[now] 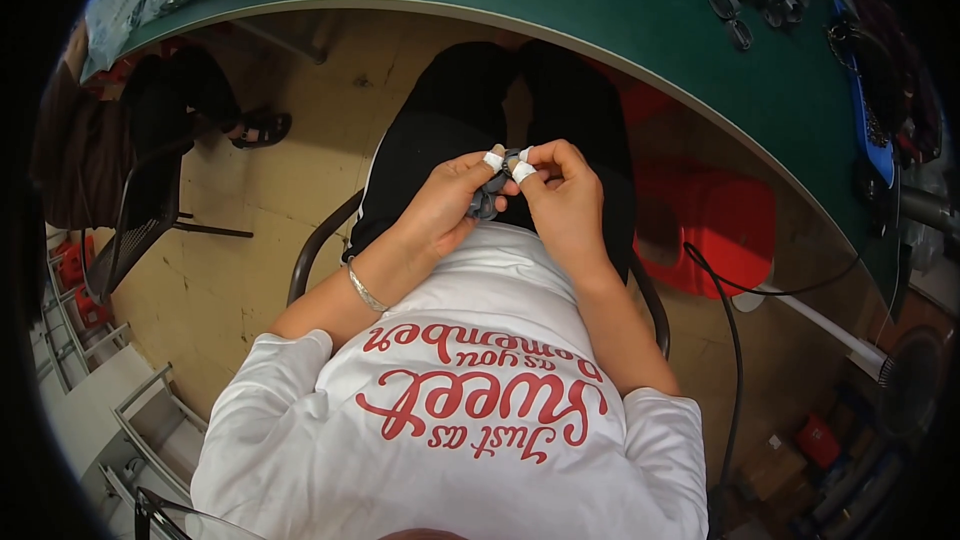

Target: The person repeatedly takes plastic parts from the table and fits them together by hand.

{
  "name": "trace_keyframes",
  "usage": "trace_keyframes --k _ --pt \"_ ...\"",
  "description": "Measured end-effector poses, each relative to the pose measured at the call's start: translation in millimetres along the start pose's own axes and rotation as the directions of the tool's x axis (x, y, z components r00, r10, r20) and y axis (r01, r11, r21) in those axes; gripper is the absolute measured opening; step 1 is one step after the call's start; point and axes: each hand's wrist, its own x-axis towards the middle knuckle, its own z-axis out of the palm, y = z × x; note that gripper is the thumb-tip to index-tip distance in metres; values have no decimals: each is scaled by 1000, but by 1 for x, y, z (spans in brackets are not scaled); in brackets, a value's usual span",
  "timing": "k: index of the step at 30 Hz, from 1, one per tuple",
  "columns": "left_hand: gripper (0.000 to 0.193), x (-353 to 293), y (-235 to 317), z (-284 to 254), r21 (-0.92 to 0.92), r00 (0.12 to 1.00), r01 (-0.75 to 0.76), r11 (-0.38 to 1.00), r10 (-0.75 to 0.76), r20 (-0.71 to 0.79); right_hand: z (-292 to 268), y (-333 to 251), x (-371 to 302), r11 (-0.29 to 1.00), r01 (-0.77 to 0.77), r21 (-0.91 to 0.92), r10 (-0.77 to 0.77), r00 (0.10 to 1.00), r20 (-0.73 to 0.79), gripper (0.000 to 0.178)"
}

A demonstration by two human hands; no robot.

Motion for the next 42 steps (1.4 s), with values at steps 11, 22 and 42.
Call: trace_keyframes --k 11,22,42 --pt "21 1 -4 -4 107 997 -68 992 62 52 -18 -7 6 985 -166 56 150 966 212 17" --pt "19 4 -3 -12 265 991 -130 955 114 74 -15 0 8 995 -84 58 66 966 251 16" --pt "16 -1 -6 -3 506 983 -160 847 89 162 -35 -9 12 970 -245 1 218 865 451 14"
